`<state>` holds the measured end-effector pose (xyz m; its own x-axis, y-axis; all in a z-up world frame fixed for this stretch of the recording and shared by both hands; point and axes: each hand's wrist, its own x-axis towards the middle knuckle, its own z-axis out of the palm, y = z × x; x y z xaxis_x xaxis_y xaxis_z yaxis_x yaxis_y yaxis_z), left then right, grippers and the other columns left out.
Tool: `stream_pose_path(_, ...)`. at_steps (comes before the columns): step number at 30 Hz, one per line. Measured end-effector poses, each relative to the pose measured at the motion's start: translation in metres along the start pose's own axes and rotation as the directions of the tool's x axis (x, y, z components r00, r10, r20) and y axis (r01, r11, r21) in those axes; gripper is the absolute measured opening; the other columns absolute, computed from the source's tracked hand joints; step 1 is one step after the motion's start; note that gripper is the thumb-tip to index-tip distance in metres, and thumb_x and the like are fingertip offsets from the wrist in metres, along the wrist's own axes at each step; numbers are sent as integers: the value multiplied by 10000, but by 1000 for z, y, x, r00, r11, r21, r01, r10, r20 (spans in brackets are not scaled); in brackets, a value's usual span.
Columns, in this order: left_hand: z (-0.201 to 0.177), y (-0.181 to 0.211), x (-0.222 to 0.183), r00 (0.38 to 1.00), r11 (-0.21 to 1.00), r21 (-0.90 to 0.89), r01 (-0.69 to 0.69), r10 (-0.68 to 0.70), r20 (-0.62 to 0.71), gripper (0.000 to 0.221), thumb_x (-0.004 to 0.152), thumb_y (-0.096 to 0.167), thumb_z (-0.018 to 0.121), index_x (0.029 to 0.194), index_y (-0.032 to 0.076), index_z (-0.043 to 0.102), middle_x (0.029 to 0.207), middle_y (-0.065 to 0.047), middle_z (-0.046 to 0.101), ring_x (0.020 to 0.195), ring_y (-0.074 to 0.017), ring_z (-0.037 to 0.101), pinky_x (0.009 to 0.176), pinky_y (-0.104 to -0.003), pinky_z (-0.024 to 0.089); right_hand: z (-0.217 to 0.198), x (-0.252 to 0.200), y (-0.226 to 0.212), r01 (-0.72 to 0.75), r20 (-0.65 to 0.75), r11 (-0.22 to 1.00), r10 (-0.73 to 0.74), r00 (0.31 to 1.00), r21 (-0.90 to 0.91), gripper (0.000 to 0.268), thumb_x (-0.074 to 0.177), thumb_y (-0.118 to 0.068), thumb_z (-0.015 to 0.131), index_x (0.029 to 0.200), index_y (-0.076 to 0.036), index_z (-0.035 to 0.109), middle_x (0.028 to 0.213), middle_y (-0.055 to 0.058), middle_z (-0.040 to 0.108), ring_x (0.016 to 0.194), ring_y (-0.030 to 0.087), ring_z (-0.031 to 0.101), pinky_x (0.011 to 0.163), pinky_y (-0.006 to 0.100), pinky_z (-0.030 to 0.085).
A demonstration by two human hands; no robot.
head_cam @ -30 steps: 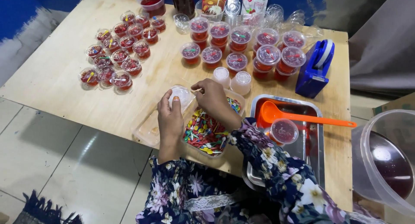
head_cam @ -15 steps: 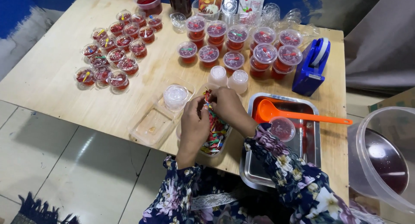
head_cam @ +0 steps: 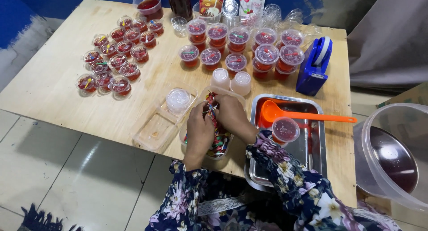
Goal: The person fills plastic cups with a red liquid from a large container using a ladle, places a lid on a cup, and seals it with tape.
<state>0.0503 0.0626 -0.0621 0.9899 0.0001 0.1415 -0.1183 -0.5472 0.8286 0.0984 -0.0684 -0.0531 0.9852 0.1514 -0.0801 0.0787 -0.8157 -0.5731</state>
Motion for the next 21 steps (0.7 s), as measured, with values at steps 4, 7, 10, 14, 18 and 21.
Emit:
stream_pose_path(4, -14, 25, -10, 1000, 998, -63, 5, -5, -6, 453, 914, 21, 491, 1358, 59, 569, 1152, -198, 598, 1144, -438, 619, 959, -497, 530, -23, -15, -5, 27, -104, 990, -13, 995, 137, 204, 878, -125, 695, 1064, -98, 774, 921, 185, 757, 968, 425, 737, 851, 511, 601)
stream_pose_path(7, -11, 32, -15, 1000, 994, -109, -9, 9, -2, 423, 921, 47, 527, 1339, 64, 586, 1140, -174, 613, 1132, -406, 641, 941, -471, 545, -35, -26, -3, 33, -163, 964, 10, 987, 263, 199, 854, -133, 718, 1041, -79, 761, 946, 166, 773, 916, 358, 762, 822, 465, 600)
stream_pose_path(10, -10, 42, -21, 1000, 986, -163, 19, -17, 13, 394, 931, 57, 548, 1319, 52, 610, 1136, -180, 637, 1131, -392, 660, 931, -470, 558, -44, -37, 6, 7, -176, 932, 62, 983, 363, 160, 843, -114, 714, 989, -107, 780, 964, 119, 766, 864, 267, 769, 815, 391, 602)
stream_pose_path(14, -8, 53, -27, 989, 957, -259, 132, -108, 104, 263, 961, 136, 601, 1201, 97, 700, 1017, -126, 710, 975, -276, 720, 815, -375, 597, -45, -56, 22, 50, -250, 889, 74, 965, 455, 166, 817, -103, 740, 975, -97, 791, 949, 120, 734, 838, 254, 766, 773, 357, 614)
stream_pose_path(18, 39, 21, -23, 940, 636, -692, 342, -219, 263, 205, 981, 188, 619, 1010, 31, 747, 840, -134, 732, 749, -191, 720, 692, -311, 631, -49, -90, 20, 256, -438, 922, -110, 892, 289, 161, 798, -51, 774, 949, -104, 790, 896, 112, 711, 766, 294, 740, 679, 358, 626)
stream_pose_path(21, 39, 39, -34, 920, 543, -742, 393, -223, 323, 199, 973, 205, 633, 1013, 52, 754, 858, -127, 754, 762, -204, 744, 704, -327, 633, -42, -111, 28, 366, -567, 927, -259, 782, 81, 156, 838, -43, 777, 946, -155, 772, 883, 27, 668, 812, 239, 707, 676, 311, 605)
